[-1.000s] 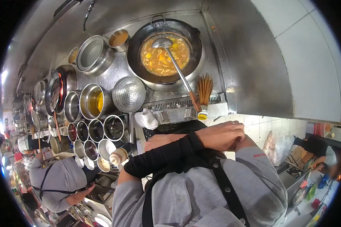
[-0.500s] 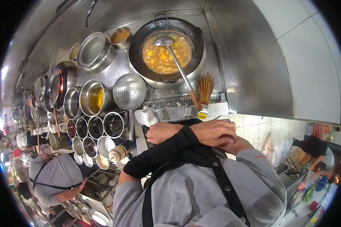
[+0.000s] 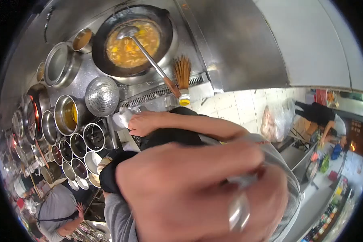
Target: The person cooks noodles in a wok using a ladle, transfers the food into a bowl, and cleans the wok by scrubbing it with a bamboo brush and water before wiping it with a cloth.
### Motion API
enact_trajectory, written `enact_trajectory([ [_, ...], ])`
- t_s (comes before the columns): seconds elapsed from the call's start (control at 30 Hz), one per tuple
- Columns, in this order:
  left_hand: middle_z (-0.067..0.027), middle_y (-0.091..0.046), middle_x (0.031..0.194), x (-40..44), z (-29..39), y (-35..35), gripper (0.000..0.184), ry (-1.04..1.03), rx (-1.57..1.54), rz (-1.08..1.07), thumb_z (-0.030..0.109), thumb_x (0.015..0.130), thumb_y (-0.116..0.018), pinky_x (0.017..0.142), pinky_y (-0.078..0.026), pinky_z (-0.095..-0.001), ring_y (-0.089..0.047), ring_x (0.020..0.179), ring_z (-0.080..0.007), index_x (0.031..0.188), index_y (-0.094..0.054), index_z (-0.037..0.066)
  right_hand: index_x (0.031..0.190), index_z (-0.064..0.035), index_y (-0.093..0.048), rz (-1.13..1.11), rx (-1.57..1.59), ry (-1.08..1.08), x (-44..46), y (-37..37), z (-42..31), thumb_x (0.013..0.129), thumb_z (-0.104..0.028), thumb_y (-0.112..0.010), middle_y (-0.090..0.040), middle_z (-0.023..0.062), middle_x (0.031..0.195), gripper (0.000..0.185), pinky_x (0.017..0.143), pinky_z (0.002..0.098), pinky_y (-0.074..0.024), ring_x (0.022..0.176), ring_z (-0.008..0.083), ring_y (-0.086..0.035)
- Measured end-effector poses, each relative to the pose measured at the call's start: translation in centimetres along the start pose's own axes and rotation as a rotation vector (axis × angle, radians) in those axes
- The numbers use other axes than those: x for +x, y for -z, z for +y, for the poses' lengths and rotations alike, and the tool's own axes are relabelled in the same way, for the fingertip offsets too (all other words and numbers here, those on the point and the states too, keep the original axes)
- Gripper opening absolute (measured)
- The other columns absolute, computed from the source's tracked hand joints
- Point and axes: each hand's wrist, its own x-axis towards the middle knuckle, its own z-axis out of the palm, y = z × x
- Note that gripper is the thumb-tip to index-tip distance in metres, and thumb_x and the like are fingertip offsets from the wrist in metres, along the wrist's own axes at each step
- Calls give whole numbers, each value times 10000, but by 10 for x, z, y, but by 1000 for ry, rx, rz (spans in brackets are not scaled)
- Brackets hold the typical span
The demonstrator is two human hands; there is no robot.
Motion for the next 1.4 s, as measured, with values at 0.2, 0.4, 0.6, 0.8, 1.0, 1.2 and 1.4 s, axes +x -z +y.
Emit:
enact_trajectory([
  [0.2, -75, -623, 816, -1, 15, 12, 74, 53, -11, -14, 76, 721, -671, 779, -496, -362, -637, 848, -223, 777, -659, 30, 915, 46, -719, -16, 5, -22, -1, 19, -10, 966, -300, -585, -721, 258, 905, 375, 764, 537, -555, 879, 453, -699],
  [0.4, -84, -641, 805, -6, 12, 2, 48, 59, -29, 57, 19, 730, -656, 743, -509, -357, -654, 824, -228, 778, -660, 20, 899, 35, -717, -51, 12, -42, 4, 29, -16, 984, -337, -579, -712, 269, 917, 406, 784, 543, -548, 898, 454, -696],
  [0.6, -94, -658, 795, 4, 4, -21, 67, -71, -106, 198, -39, 739, -641, 708, -522, -353, -670, 801, -233, 779, -661, 11, 846, 7, -704, -96, 39, -13, 17, 22, -21, 987, -335, -599, -704, 255, 895, 385, 791, 556, -526, 890, 454, -683],
  [0.8, -103, -675, 784, -36, -3, 21, 108, -31, -120, 399, -96, 748, -625, 673, -535, -348, -687, 777, -238, 780, -662, 1, 813, 17, -662, 6, 51, -65, 7, 43, -17, 998, -316, -606, -676, 266, 863, 385, 789, 544, -508, 868, 461, -665],
  [1.0, -138, -712, 830, -176, -39, 6, 264, 818, -51, 336, -205, 714, -582, 758, -557, -379, -710, 792, -280, 863, -712, -31, 923, -5, -637, 377, 145, -81, -26, 92, 10, 971, -215, -612, -695, 219, 977, 217, 837, 543, -507, 949, 456, -663],
  [1.2, -148, -715, 921, -307, -43, -70, 328, 1299, -147, 307, -196, 796, -500, 796, -553, -365, -721, 890, -306, 953, -716, -6, 973, -23, -611, 707, 93, -380, -62, 92, 50, 919, -116, -645, -660, 200, 934, 113, 825, 528, -512, 913, 436, -646],
  [1.4, -153, -700, 948, -323, -62, -76, 307, 1257, 77, 179, -139, 798, -527, 815, -560, -432, -694, 898, -373, 982, -711, 23, 1181, -2, -574, 780, -382, -492, -65, 70, 73, 870, -91, -688, -541, 200, 1159, 343, 904, 531, -521, 1132, 428, -563],
])
